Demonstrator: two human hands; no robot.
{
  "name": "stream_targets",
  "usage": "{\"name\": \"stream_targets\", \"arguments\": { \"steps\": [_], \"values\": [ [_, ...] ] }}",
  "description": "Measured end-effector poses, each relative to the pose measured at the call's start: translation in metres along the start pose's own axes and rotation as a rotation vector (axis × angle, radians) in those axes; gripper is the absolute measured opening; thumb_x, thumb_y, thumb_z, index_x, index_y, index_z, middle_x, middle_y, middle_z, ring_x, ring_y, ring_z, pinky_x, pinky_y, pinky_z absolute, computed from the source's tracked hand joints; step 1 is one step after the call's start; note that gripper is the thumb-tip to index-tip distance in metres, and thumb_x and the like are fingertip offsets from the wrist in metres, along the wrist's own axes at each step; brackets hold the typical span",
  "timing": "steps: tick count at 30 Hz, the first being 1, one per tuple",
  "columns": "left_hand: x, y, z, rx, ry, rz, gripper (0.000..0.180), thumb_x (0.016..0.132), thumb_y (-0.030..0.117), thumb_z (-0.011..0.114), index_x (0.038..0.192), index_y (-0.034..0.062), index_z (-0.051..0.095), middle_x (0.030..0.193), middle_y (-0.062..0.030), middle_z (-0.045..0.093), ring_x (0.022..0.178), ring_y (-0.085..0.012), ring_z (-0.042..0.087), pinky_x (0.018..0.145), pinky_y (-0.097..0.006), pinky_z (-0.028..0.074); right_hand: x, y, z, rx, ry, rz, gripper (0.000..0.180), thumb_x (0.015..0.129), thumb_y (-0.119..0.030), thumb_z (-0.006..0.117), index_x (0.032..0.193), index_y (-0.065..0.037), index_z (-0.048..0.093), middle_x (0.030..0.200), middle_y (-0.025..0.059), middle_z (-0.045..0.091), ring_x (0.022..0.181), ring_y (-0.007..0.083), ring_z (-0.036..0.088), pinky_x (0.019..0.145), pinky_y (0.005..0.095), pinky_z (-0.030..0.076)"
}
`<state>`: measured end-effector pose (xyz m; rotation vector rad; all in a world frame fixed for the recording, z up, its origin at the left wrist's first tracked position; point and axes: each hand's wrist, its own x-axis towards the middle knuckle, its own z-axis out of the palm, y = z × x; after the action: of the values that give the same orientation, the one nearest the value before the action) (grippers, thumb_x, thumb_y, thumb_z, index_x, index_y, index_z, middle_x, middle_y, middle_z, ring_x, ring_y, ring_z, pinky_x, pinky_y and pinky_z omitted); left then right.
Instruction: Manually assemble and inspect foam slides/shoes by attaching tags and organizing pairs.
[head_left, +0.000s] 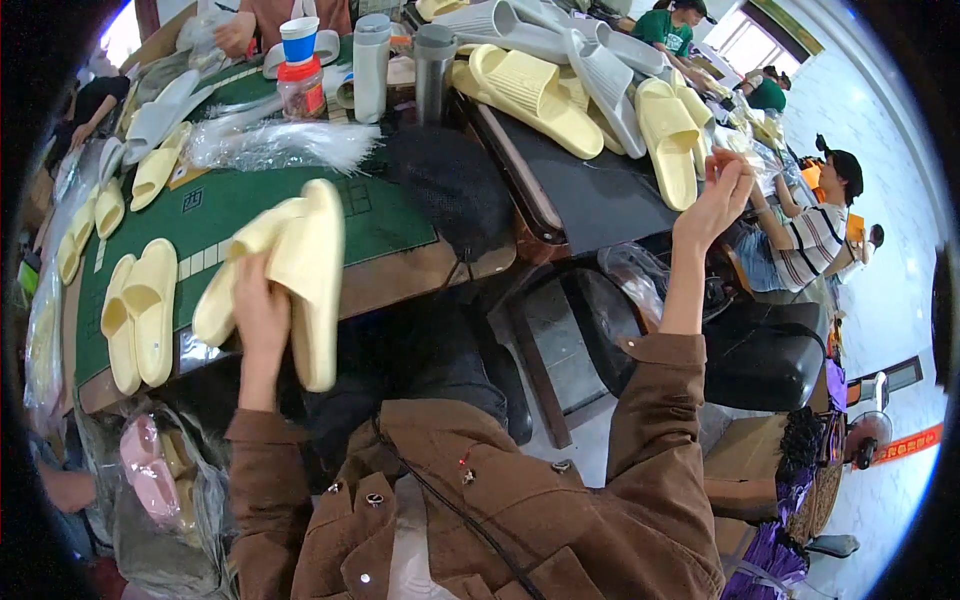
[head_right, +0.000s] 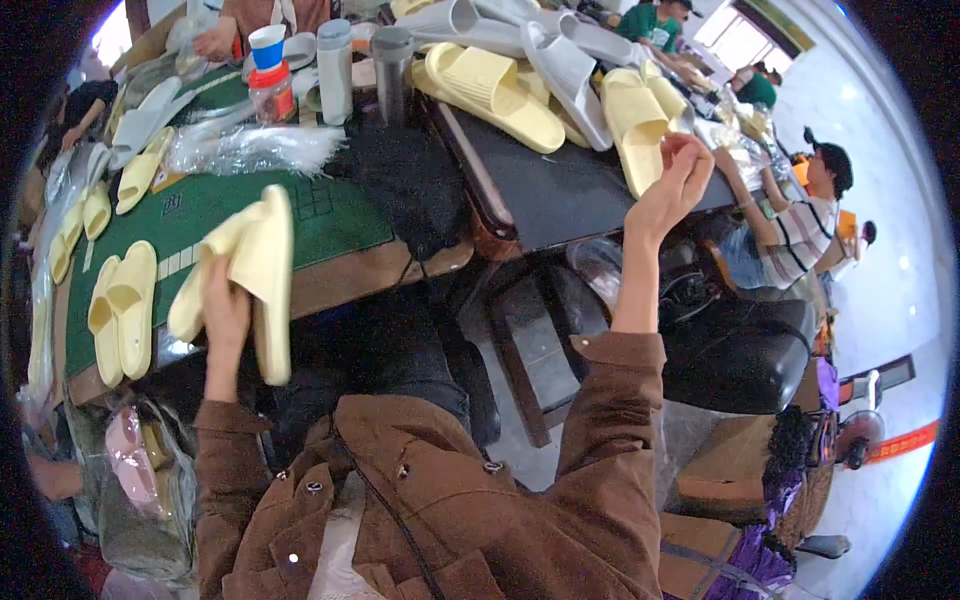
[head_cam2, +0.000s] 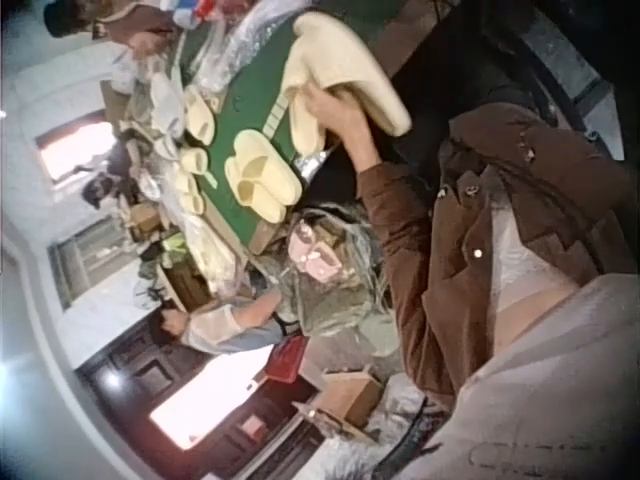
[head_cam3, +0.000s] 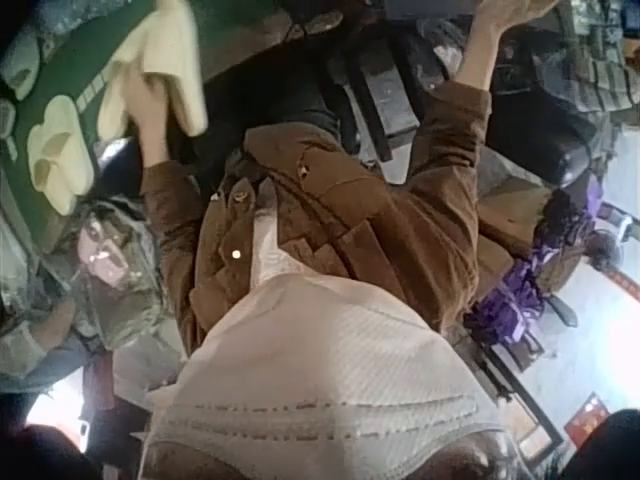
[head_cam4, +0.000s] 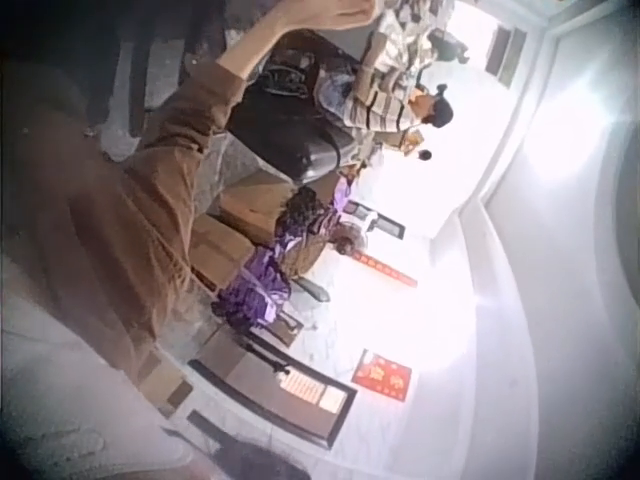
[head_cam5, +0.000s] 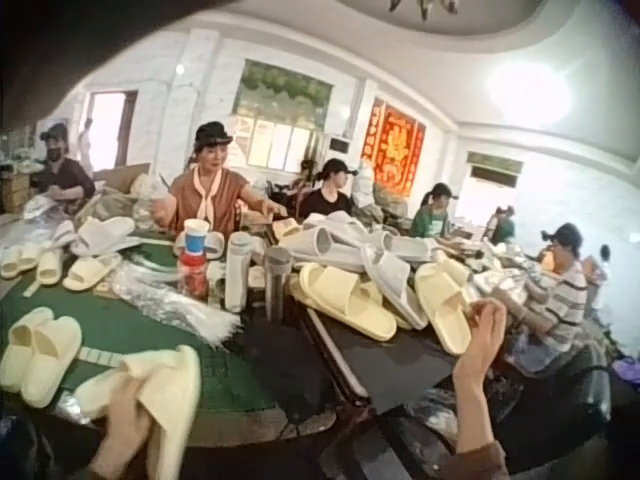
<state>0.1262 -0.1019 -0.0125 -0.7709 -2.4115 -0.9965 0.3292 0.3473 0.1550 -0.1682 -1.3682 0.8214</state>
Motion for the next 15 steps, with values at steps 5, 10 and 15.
{"name": "stream_targets", "arguments": {
  "steps": [5, 10, 15],
  "values": [
    [0.021, -0.177, -0.054, 0.54, 0.121, 0.06, 0.041, 0.08, -0.002, 0.052, 0.119, 0.0097, 0.054, 0.116, -0.0116, 0.056, 0.112, -0.0314, 0.05, 0.094, -0.042, 0.041, -0.009, 0.042, -0.002, -0.045, -0.059, 0.153, 0.021, 0.101, -0.019, 0.045, 0.1, -0.004, 0.058, 0.094, 0.0032, 0.06, 0.082, 0.0093, 0.053, 0.077, 0.0238, 0.044],
    [0.031, -0.224, -0.054, 0.861, 0.124, -0.118, 0.044, 0.091, 0.013, 0.05, 0.132, 0.0265, 0.047, 0.123, -0.0028, 0.056, 0.117, -0.0239, 0.049, 0.098, -0.045, 0.036, -0.01, 0.052, 0.0, -0.273, -0.23, 0.188, 0.024, 0.1, -0.019, 0.046, 0.099, -0.002, 0.063, 0.09, 0.0026, 0.062, 0.08, 0.0085, 0.053, 0.074, 0.0234, 0.044],
    [0.013, -0.351, -0.115, 0.927, 0.118, -0.251, 0.051, 0.099, 0.031, 0.036, 0.148, 0.0364, 0.022, 0.13, -0.0025, 0.053, 0.117, -0.024, 0.05, 0.095, -0.051, 0.036, -0.013, 0.074, 0.045, -0.468, -0.371, 0.221, 0.03, 0.096, -0.03, 0.051, 0.101, -0.002, 0.063, 0.092, 0.0097, 0.065, 0.087, 0.0159, 0.058, 0.079, 0.031, 0.044]
  ]
}}
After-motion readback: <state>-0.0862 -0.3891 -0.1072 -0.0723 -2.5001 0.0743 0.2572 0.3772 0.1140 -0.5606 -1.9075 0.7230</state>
